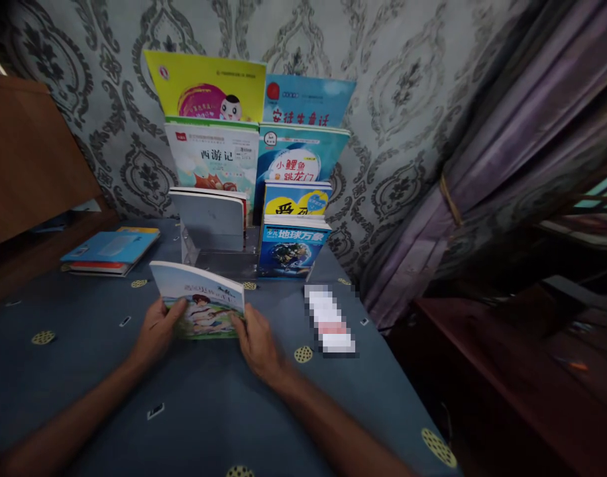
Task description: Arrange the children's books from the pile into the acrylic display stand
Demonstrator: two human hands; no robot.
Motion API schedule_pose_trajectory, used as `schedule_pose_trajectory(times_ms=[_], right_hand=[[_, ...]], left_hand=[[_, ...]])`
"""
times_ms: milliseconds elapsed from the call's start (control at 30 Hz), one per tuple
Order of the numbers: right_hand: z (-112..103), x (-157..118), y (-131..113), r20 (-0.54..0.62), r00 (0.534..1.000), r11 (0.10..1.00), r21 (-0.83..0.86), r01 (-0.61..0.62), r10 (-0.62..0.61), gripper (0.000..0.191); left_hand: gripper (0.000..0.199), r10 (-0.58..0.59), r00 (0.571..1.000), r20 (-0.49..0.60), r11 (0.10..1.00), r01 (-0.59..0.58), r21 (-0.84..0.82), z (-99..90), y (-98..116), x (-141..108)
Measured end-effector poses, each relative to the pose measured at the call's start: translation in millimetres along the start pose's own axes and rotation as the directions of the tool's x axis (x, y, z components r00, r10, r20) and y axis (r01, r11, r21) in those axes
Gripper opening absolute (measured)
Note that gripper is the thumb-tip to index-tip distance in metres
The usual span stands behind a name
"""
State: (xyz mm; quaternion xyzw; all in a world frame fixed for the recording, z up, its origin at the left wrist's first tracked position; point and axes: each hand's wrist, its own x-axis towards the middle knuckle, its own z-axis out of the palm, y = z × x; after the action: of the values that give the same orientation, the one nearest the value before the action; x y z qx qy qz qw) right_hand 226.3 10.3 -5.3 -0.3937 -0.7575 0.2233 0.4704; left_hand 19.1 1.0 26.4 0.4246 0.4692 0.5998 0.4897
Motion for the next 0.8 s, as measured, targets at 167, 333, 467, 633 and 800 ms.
schedule_pose_trajectory(times_ms=[167, 333, 467, 633, 800], right_hand=[[-0.5, -3.0, -0.4, -0.012, 0.999, 0.994, -0.107, 0.029, -0.03, 0.029], [-6.9, 1.4, -6.8, 0.017, 0.999, 0.995, -0.099, 0.029, -0.028, 0.027], [-15.6, 8.8, -14.0, 0.049, 0.998, 0.998, -0.048, 0.035, -0.033, 0.02], [-20.2, 13.6, -15.2, 0.036, 0.999, 1.0, -0.008, -0.009, 0.009, 0.017], [-17.9, 17.4, -13.2, 0.035, 0.996, 0.994, 0.078, -0.082, 0.079, 0.023]], left_hand=[[0.051, 0.015, 1.0, -0.004, 0.997, -0.015, 0.073, -2.7, -0.4, -0.7], [0.045, 0.036, 0.999, 0.019, 0.991, -0.038, 0.128, -4.0, 5.7, 0.4], [0.04, 0.05, 0.99, 0.133, 0.978, -0.076, 0.193, -9.9, 13.7, 4.1], [0.047, -0.013, 0.973, 0.232, 0.984, -0.029, 0.174, -21.3, 31.8, 10.9], [0.036, -0.019, 0.949, 0.315, 0.982, -0.041, 0.183, -32.5, 40.7, 20.0]])
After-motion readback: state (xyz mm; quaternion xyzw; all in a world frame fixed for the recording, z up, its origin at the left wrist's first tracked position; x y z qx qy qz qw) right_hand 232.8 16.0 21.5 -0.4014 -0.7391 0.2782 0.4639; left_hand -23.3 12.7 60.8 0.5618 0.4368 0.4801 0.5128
